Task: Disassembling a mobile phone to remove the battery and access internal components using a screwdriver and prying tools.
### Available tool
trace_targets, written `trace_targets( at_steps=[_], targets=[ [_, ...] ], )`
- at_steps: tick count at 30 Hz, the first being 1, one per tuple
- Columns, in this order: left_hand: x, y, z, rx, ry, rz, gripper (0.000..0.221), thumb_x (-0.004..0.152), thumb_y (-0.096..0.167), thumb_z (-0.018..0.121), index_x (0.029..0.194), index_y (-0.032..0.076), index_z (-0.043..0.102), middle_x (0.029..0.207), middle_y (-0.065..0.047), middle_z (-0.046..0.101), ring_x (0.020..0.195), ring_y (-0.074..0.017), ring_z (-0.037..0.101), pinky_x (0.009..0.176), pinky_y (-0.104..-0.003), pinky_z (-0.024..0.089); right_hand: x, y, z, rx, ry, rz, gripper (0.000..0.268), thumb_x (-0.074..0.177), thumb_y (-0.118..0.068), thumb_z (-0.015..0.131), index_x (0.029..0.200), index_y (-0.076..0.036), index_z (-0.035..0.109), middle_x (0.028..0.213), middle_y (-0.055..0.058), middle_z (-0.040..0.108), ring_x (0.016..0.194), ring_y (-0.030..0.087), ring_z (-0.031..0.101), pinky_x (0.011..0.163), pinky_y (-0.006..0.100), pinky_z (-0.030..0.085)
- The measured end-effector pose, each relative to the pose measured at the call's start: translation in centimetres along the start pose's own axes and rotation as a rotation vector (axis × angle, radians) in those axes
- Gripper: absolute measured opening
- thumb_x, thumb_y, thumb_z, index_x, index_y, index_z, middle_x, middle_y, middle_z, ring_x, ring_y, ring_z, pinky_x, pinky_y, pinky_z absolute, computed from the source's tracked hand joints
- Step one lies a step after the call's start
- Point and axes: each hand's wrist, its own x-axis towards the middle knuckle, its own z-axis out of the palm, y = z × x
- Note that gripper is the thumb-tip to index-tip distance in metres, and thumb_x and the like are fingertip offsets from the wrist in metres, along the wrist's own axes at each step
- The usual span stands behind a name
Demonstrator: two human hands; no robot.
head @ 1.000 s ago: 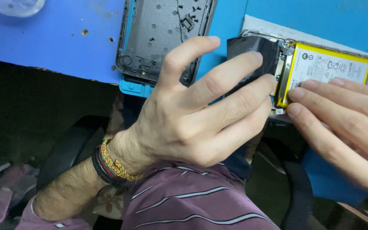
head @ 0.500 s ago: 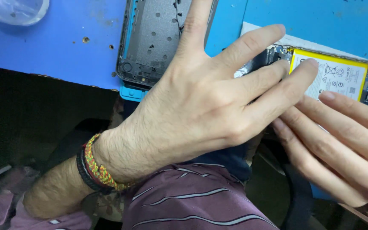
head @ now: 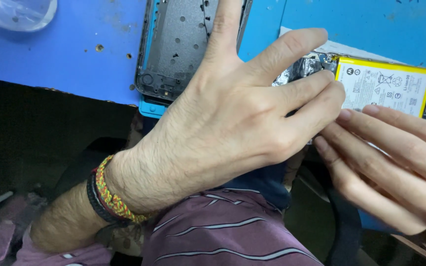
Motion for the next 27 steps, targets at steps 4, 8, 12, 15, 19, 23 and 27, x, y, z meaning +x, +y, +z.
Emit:
trace_targets(
  at_steps=[4,8,12,15,19,23,27],
  targets=[
    [-0.2,0.1,0.1,0.015,-0.009,-0.006,0.014,0.122,-0.002,0.084,0.118,-0.001,0.071,0.109,-0.007,0.069,0.132,-0.0299,0.056,0.113,-0.079,0.042,3.9,-3.2,0.7,0.073,-0.004,0.112,0.034,0.104,-0.005,0.058,0.133,0.009,0.07,0.139,0.029,0.075,0.123,0.048,0.074,0.1,0.06,0.064],
    [-0.5,0.4,0.2,-0.015,0.003,-0.014,0.012,0.125,-0.001,0.083,0.121,-0.003,0.071,0.113,-0.009,0.071,0.135,-0.0316,0.054,0.115,-0.081,0.039,4.2,-3.0,0.8,0.05,0.011,0.031,0.035,0.103,0.002,0.054,0.13,0.019,0.069,0.134,0.039,0.075,0.121,0.054,0.074,0.102,0.061,0.063],
    [-0.6,0.8,-0.1,-0.028,0.038,-0.01,0.003,0.126,0.002,0.074,0.125,-0.001,0.074,0.124,-0.012,0.076,0.141,-0.0313,0.045,0.113,-0.082,0.037,3.4,-3.9,0.2,0.122,-0.038,0.166,0.038,0.101,-0.002,0.058,0.137,0.008,0.066,0.144,0.031,0.069,0.131,0.048,0.068,0.11,0.064,0.059],
    [-0.8,1.2,-0.8,-0.025,0.053,-0.01,0.007,0.126,0.004,0.07,0.122,-0.001,0.075,0.129,-0.013,0.075,0.142,-0.0312,0.042,0.111,-0.082,0.039,1.1,-5.0,0.0,0.172,-0.117,0.313,0.051,0.099,-0.003,0.055,0.149,0.002,0.055,0.155,0.025,0.062,0.142,0.046,0.061,0.121,0.065,0.052],
    [-0.9,1.4,-1.4,-0.064,0.05,-0.008,0.015,0.126,0.0,0.068,0.115,-0.004,0.078,0.125,-0.014,0.072,0.141,-0.0351,0.051,0.111,-0.086,0.036,-3.4,-6.1,2.6,0.339,-0.018,0.515,0.057,0.099,-0.004,0.062,0.155,-0.002,0.048,0.163,0.026,0.056,0.151,0.049,0.057,0.134,0.07,0.045],
    [-0.9,1.4,-1.0,-0.02,0.019,0.02,0.012,0.125,0.002,0.074,0.116,-0.001,0.079,0.133,-0.017,0.07,0.143,-0.034,0.042,0.11,-0.088,0.039,-6.3,-6.6,5.1,0.347,0.116,0.562,0.043,0.102,-0.002,0.069,0.143,0.005,0.056,0.154,0.035,0.064,0.146,0.059,0.063,0.131,0.071,0.052],
    [-0.6,1.5,-0.8,0.02,-0.002,0.023,0.021,0.124,-0.002,0.063,0.112,-0.004,0.08,0.131,-0.016,0.065,0.145,-0.0321,0.041,0.11,-0.084,0.04,-1.7,-7.1,1.1,0.45,-0.037,0.708,0.058,0.093,-0.001,0.064,0.151,0.001,0.053,0.161,0.021,0.057,0.152,0.033,0.054,0.134,0.05,0.043]
  ],
)
